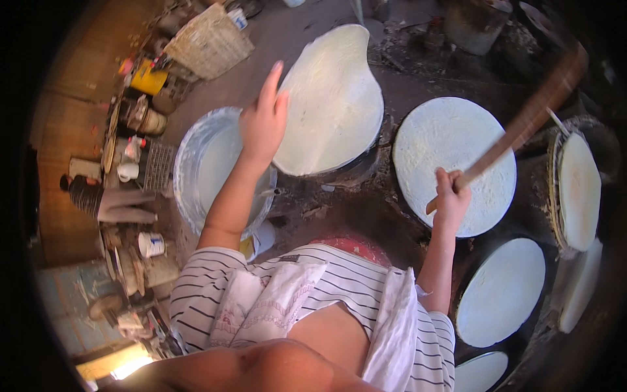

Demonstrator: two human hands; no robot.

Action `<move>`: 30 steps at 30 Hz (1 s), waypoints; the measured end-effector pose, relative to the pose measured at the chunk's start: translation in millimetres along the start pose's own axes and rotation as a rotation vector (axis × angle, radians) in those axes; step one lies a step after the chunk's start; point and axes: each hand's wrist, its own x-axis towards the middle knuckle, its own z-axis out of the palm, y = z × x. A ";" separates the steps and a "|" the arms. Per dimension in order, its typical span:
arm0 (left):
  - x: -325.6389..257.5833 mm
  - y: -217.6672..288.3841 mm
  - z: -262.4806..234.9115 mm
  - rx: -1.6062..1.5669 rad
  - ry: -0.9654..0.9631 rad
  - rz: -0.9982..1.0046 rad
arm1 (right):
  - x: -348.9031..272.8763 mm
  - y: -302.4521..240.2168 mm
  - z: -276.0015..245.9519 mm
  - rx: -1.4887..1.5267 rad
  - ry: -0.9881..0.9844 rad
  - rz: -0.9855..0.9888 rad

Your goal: The person spreads rice batter onto circular steaming cloths using a ladle, peels the steamed sheets off with a stick, and places them onto drying racks.

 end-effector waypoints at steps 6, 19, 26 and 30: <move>-66.3 15.6 -52.3 -0.151 0.243 0.320 | 70.4 -57.5 57.8 -0.266 -0.217 -0.549; -14.9 -48.4 -90.2 -0.647 0.220 -0.052 | -26.9 -138.3 -53.6 0.119 -0.146 -0.347; 49.0 170.0 -47.5 -1.167 -0.566 0.482 | -221.2 -17.5 -222.2 0.216 0.299 -0.206; 3.5 378.5 -38.4 -1.169 -1.009 0.530 | -326.5 0.4 -306.2 0.464 0.640 0.011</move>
